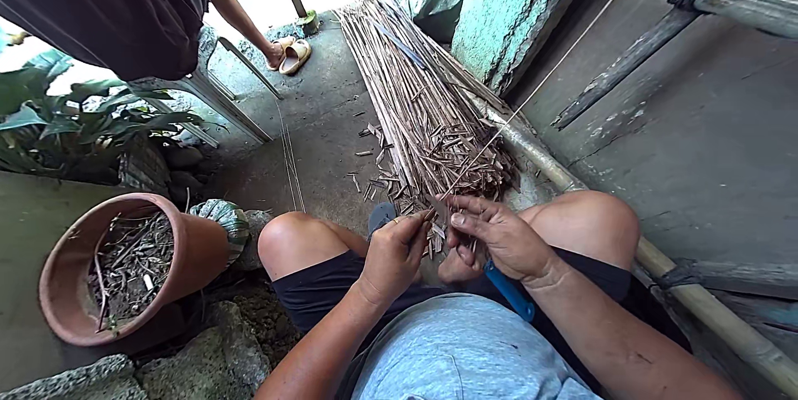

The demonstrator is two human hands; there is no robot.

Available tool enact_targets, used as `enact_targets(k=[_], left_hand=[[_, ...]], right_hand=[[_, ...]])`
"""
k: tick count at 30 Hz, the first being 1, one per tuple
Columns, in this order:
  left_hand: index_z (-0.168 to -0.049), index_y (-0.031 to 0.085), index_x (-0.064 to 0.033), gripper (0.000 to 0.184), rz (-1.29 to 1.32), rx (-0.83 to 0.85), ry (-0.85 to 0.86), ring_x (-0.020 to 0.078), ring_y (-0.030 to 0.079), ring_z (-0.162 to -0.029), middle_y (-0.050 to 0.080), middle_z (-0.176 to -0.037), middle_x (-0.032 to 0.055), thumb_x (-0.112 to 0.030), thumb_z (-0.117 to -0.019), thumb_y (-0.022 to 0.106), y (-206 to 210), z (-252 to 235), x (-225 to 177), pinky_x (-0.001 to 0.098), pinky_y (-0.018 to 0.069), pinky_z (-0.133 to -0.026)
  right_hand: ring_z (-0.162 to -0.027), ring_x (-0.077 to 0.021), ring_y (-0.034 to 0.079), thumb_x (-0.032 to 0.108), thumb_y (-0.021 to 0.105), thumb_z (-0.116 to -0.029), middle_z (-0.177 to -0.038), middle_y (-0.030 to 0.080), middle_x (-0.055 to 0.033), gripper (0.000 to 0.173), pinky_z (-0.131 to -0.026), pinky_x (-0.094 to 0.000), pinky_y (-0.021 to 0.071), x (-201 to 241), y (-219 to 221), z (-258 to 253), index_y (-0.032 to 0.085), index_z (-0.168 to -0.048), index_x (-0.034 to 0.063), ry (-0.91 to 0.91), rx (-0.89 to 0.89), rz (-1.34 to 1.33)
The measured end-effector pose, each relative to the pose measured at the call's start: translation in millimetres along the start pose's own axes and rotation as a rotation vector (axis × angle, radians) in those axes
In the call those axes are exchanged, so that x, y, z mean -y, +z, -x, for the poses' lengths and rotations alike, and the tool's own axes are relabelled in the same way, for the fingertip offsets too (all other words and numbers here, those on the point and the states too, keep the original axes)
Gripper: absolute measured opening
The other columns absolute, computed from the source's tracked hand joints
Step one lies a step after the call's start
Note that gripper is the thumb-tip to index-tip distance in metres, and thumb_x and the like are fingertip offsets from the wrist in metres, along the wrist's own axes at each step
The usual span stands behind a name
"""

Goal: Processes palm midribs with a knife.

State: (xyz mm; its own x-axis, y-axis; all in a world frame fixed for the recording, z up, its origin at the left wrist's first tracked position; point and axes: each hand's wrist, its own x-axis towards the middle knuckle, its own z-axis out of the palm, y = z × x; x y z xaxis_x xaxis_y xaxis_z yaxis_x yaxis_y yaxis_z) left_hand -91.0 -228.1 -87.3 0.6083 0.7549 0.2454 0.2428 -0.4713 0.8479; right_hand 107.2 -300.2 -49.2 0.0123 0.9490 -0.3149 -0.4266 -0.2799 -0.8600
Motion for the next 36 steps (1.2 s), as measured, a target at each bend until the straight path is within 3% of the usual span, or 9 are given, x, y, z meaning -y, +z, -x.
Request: enact_targets(k=[4, 6, 10, 14, 16, 22, 26, 33, 36], left_hand=[[-0.118, 0.073, -0.0022, 0.025, -0.003, 0.009, -0.018, 0.0072, 0.070, -0.074, 0.076, -0.093, 0.0036, -0.014, -0.1046, 0.055, 0, 3, 2, 0.0245, 0.0609, -0.069], [-0.118, 0.073, -0.0016, 0.025, 0.012, 0.008, -0.020, 0.0073, 0.070, -0.073, 0.075, -0.092, 0.0038, -0.013, -0.1044, 0.056, 1, 3, 2, 0.0243, 0.0608, -0.068], [-0.116, 0.073, -0.0008, 0.024, 0.036, 0.004, -0.023, 0.0065, 0.070, -0.072, 0.075, -0.092, 0.0031, -0.012, -0.1042, 0.056, 1, 1, 2, 0.0234, 0.0604, -0.067], [-0.117, 0.072, -0.0008, 0.025, 0.061, 0.042, -0.045, 0.0070, 0.070, -0.071, 0.076, -0.095, 0.0037, -0.013, -0.1055, 0.054, 0, 4, 2, 0.0236, 0.0604, -0.065], [-0.114, 0.069, -0.0003, 0.026, 0.154, 0.094, -0.084, 0.0085, 0.069, -0.069, 0.073, -0.091, 0.0027, -0.015, -0.1081, 0.049, -2, 1, 0, 0.0252, 0.0605, -0.064], [-0.103, 0.058, -0.0056, 0.033, 0.702, 0.323, -0.363, 0.0076, 0.052, -0.056, 0.053, -0.070, -0.0029, -0.023, -0.1115, 0.032, -11, -5, -8, 0.0241, 0.0476, -0.054], [-0.097, 0.060, -0.0076, 0.038, 1.043, 0.323, -0.571, 0.0059, 0.047, -0.048, 0.048, -0.061, -0.0051, -0.026, -0.1102, 0.029, -13, -8, -13, 0.0215, 0.0434, -0.047], [-0.096, 0.058, -0.0082, 0.029, 0.642, 0.244, -0.327, 0.0058, 0.043, -0.049, 0.045, -0.062, -0.0054, -0.024, -0.1112, 0.039, -12, -7, -11, 0.0225, 0.0407, -0.047], [-0.095, 0.057, -0.0086, 0.030, 0.665, 0.253, -0.306, 0.0056, 0.041, -0.048, 0.042, -0.061, -0.0055, -0.023, -0.1114, 0.037, -13, -12, -14, 0.0221, 0.0383, -0.046]], right_hand=[[-0.052, -0.0106, 0.062, 0.008, 0.045, -0.1076, -0.080, 0.071, -0.0104, 0.033, -0.045, -0.0223, 0.0533, 18, -12, -7, 0.057, -0.137, 0.0027, -0.090, -0.192, -0.048], [-0.053, -0.0101, 0.062, 0.011, 0.046, -0.1074, -0.081, 0.070, -0.0077, 0.034, -0.046, -0.0224, 0.0530, 16, -10, -5, 0.054, -0.140, 0.0054, -0.043, -0.139, -0.022], [-0.054, -0.0113, 0.062, 0.011, 0.051, -0.1052, -0.082, 0.070, -0.0082, 0.035, -0.046, -0.0239, 0.0532, 4, -4, -1, 0.056, -0.139, 0.0001, -0.014, -0.047, -0.016], [-0.051, -0.0088, 0.059, 0.011, 0.043, -0.1089, -0.078, 0.069, -0.0079, 0.031, -0.045, -0.0209, 0.0513, 32, -27, -15, 0.059, -0.136, 0.0060, -0.138, -0.287, -0.046], [-0.050, -0.0102, 0.060, 0.011, 0.041, -0.1098, -0.078, 0.068, -0.0098, 0.032, -0.043, -0.0216, 0.0518, 40, -29, -18, 0.058, -0.137, 0.0076, -0.163, -0.313, -0.065], [-0.053, -0.0120, 0.063, 0.009, 0.044, -0.1079, -0.080, 0.071, -0.0110, 0.033, -0.047, -0.0235, 0.0551, 20, -18, -15, 0.057, -0.139, 0.0050, -0.161, -0.188, -0.044], [-0.055, -0.0101, 0.063, 0.013, 0.051, -0.1059, -0.083, 0.071, -0.0058, 0.031, -0.048, -0.0235, 0.0538, -2, -10, -8, 0.060, -0.133, 0.0024, 0.001, 0.073, -0.043], [-0.053, -0.0101, 0.062, 0.008, 0.051, -0.1052, -0.079, 0.071, -0.0086, 0.030, -0.046, -0.0219, 0.0529, 6, -12, -6, 0.063, -0.131, -0.0002, -0.045, -0.008, -0.074], [-0.052, -0.0108, 0.062, 0.006, 0.051, -0.1047, -0.080, 0.071, -0.0115, 0.033, -0.045, -0.0219, 0.0531, 9, -12, -7, 0.062, -0.135, 0.0012, -0.118, -0.057, -0.078]])
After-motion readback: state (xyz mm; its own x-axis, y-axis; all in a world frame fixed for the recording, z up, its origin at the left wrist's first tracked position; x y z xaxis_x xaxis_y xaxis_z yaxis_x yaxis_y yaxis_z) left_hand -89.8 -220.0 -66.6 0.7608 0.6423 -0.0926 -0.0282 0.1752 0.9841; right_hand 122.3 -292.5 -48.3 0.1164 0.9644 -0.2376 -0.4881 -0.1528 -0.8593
